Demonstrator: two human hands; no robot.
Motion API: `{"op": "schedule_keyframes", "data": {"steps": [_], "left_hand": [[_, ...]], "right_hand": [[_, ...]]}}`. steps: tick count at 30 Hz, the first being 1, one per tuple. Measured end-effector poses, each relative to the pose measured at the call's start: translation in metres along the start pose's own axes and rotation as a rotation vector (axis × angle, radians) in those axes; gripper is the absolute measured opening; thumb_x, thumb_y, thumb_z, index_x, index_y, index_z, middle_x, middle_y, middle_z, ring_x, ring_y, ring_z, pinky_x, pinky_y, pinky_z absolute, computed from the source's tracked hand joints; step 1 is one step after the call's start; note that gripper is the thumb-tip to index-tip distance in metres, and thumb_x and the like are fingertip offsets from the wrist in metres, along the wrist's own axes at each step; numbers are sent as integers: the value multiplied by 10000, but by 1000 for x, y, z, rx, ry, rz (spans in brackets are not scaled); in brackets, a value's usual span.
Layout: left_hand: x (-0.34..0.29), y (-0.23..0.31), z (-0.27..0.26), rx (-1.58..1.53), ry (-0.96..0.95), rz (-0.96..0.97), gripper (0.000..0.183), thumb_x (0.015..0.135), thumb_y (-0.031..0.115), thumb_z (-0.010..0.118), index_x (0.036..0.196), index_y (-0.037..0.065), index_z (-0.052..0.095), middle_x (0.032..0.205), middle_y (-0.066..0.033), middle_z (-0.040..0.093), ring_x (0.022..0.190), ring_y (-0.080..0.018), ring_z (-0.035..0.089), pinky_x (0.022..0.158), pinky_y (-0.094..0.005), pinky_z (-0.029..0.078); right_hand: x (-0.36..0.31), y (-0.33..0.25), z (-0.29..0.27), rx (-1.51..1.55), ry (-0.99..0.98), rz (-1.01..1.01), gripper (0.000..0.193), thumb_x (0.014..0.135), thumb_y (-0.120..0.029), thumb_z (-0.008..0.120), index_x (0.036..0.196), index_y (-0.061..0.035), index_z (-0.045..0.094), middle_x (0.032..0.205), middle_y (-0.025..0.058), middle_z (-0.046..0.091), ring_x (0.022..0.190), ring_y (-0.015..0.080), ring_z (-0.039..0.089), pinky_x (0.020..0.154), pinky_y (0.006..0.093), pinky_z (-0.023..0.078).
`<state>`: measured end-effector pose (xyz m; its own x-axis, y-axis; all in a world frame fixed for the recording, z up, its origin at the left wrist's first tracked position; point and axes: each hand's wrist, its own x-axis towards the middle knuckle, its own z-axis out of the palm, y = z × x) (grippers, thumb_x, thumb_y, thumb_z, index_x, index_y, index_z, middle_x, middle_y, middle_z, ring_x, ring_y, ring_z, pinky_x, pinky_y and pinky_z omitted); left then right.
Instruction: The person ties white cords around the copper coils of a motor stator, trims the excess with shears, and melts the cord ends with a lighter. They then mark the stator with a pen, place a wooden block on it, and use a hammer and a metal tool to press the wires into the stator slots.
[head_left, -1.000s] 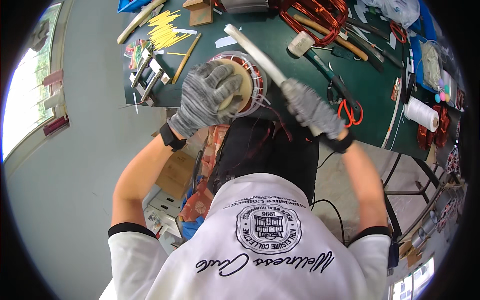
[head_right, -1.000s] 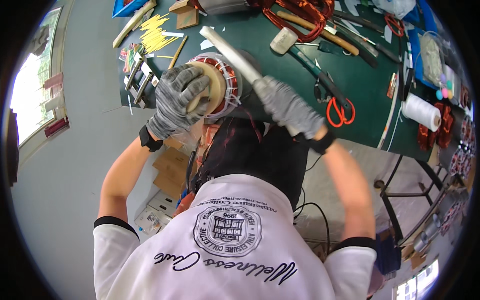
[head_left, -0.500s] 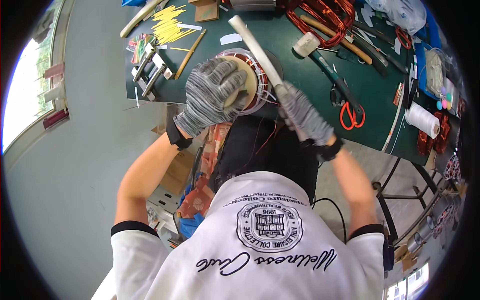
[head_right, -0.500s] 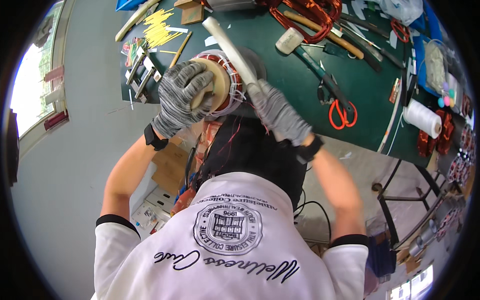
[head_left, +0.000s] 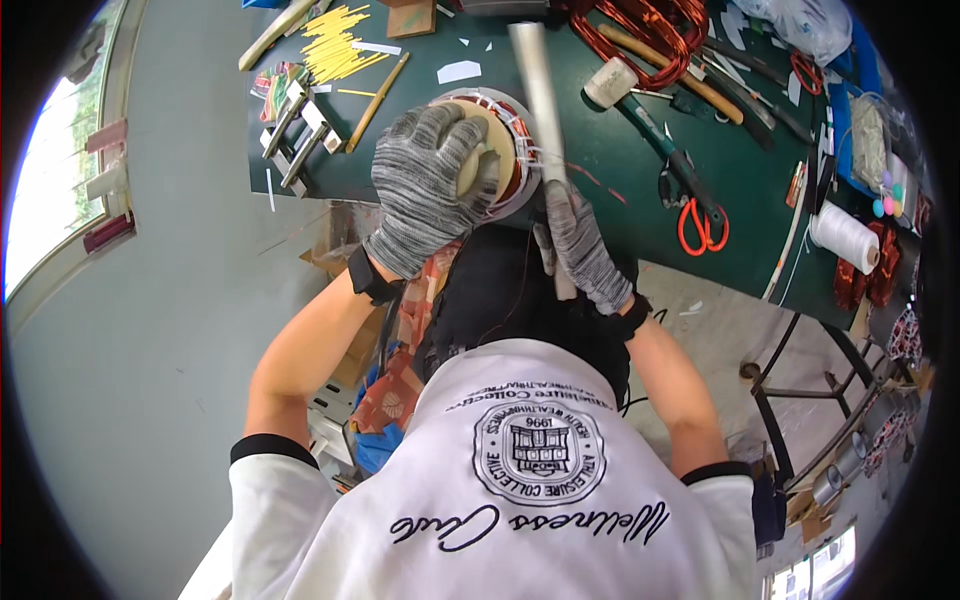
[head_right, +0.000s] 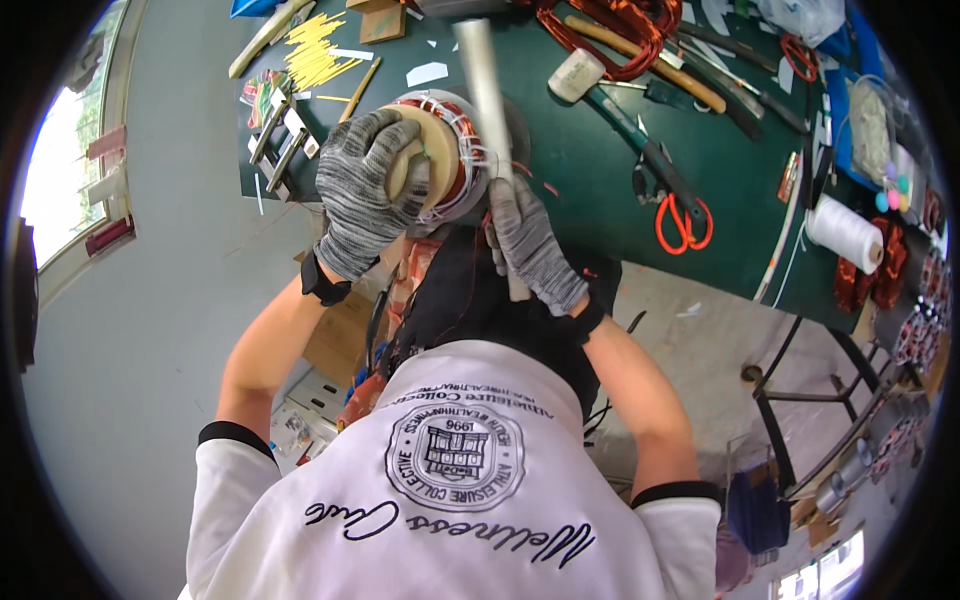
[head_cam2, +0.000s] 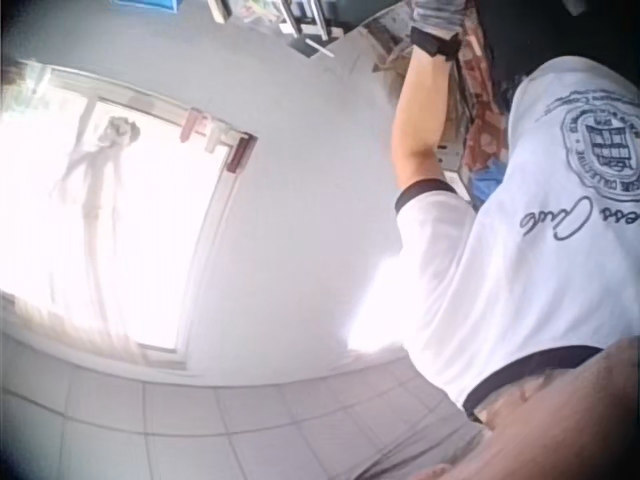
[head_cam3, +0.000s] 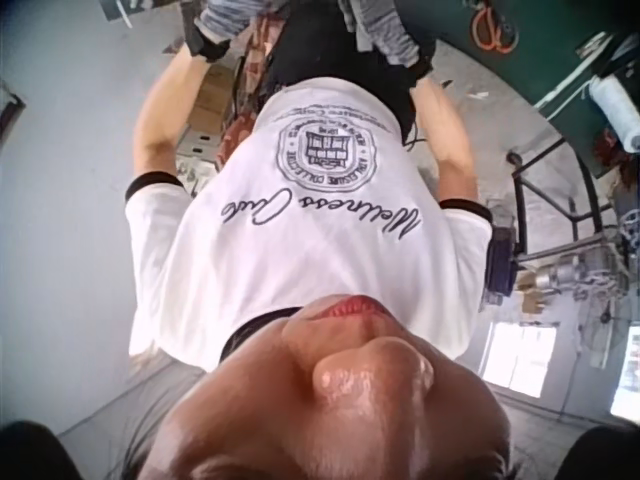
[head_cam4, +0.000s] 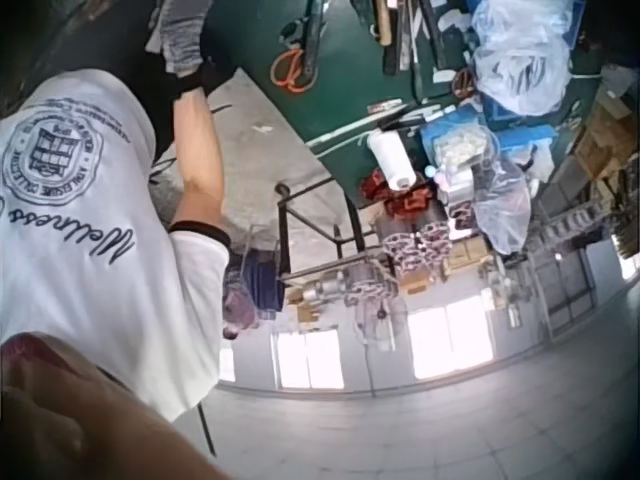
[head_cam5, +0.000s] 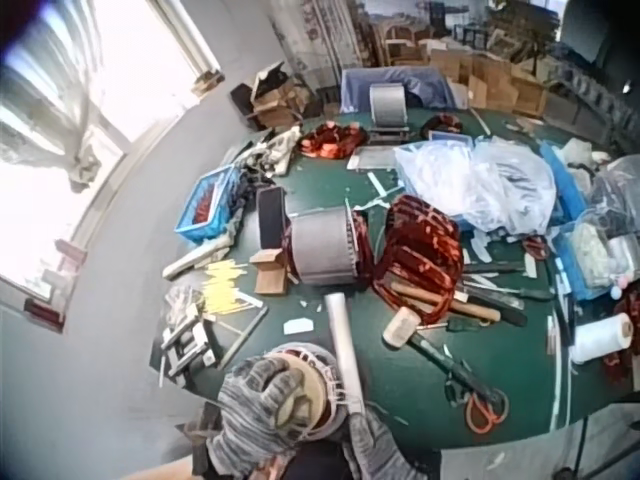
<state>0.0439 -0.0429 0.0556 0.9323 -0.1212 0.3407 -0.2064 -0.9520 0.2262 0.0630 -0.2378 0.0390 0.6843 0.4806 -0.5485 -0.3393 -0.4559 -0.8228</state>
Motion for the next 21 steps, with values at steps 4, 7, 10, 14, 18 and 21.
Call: {"op": "schedule_keyframes", "data": {"steps": [4, 7, 10, 14, 18, 21], "left_hand": [[2, 12, -3, 14, -5, -49, 288, 666, 188, 675, 925, 72, 624, 945, -139, 587, 843, -328, 566, 751, -421, 461], [10, 21, 5, 60, 18, -91, 279, 692, 188, 658, 946, 82, 613, 957, -141, 586, 852, -328, 557, 767, -419, 452], [-2, 24, 5, 115, 53, -286, 330, 698, 211, 657, 991, 74, 594, 986, -156, 578, 873, -348, 548, 801, -441, 432], [2, 35, -9, 134, -140, -317, 485, 677, 297, 691, 1101, 93, 574, 1103, -166, 526, 921, -338, 540, 795, -433, 454], [5, 13, -36, 42, -459, -301, 668, 651, 418, 722, 1232, 152, 527, 1153, -159, 518, 933, -300, 576, 769, -382, 491], [3, 4, -32, 72, -468, -261, 661, 618, 324, 759, 1210, 137, 532, 1119, -168, 534, 916, -325, 590, 767, -400, 490]], "right_hand": [[35, 51, -35, 423, -261, 285, 315, 943, -347, 443, 1125, -97, 499, 575, -28, 467, 389, 66, 431, 374, 211, 408], [44, 123, 16, 96, 201, -637, 233, 948, -341, 428, 919, -116, 481, 578, -19, 479, 384, 70, 427, 345, 213, 377], [14, 43, 17, 507, -123, 117, 297, 938, -394, 435, 867, -108, 472, 553, -10, 476, 388, 73, 441, 342, 210, 376], [18, 68, 14, 588, -120, 66, 327, 938, -420, 422, 895, -99, 469, 557, -10, 470, 387, 80, 449, 334, 210, 370], [2, 44, 15, 363, -43, 97, 356, 914, -486, 433, 889, -134, 472, 575, -30, 452, 408, 63, 429, 348, 202, 372], [3, 57, -12, 477, 41, 169, 326, 904, -463, 469, 973, -144, 476, 591, -38, 456, 415, 61, 420, 362, 204, 378]]}}
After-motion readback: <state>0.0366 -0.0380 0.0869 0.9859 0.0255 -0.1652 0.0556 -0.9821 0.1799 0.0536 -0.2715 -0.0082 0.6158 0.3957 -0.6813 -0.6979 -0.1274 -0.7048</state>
